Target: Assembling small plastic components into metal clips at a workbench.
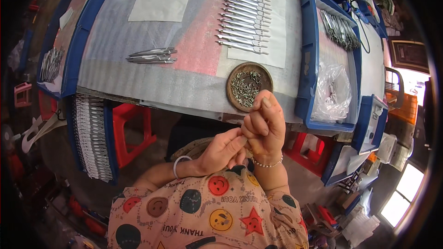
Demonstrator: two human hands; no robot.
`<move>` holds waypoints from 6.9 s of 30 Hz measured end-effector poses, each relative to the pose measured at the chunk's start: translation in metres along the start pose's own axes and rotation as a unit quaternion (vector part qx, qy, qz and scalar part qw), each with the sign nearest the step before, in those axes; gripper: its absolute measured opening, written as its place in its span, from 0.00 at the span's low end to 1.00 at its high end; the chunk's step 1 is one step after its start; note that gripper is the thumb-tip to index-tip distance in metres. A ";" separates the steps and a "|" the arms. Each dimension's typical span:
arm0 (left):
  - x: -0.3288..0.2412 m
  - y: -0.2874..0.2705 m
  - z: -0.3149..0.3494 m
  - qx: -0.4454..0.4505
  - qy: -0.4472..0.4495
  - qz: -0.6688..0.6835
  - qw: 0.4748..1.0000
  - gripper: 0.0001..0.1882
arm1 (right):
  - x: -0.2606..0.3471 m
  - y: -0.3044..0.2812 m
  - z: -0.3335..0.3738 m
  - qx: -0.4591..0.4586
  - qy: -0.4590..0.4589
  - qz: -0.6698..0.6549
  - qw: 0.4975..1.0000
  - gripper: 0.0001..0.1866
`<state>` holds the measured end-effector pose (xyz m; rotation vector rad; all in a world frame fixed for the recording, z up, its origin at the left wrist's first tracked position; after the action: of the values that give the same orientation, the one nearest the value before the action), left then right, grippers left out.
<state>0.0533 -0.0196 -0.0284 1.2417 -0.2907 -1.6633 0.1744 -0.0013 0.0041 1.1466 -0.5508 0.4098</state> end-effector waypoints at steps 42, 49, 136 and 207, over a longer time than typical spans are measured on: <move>-0.033 -0.025 0.004 0.002 -0.157 0.222 0.962 0.14 | 0.029 0.059 0.014 0.520 -0.232 0.765 0.299 0.13; -0.079 -0.059 0.000 0.043 -0.045 0.245 0.968 0.21 | 0.071 0.071 -0.056 0.475 -0.216 0.760 0.388 0.10; -0.057 -0.083 0.041 -0.210 0.382 -0.220 0.872 0.14 | 0.153 -0.019 -0.385 0.066 -0.374 0.876 0.298 0.04; -0.068 -0.041 0.026 -0.180 0.445 -0.139 0.866 0.09 | -0.041 0.005 0.003 0.039 0.067 -0.105 0.991 0.07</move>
<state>0.0068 0.0459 -0.0046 1.6513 0.7632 -1.1173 0.1381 -0.0035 -0.0164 1.2292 -0.2942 0.3258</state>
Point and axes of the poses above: each hand's wrist, its own z-axis away from the middle knuckle, its own y-axis out of the palm, x = y × z, the point moved 3 cm from there along -z, towards the middle knuckle, and after that the axes turned 4 degrees about -y, right-handed, at the moved point
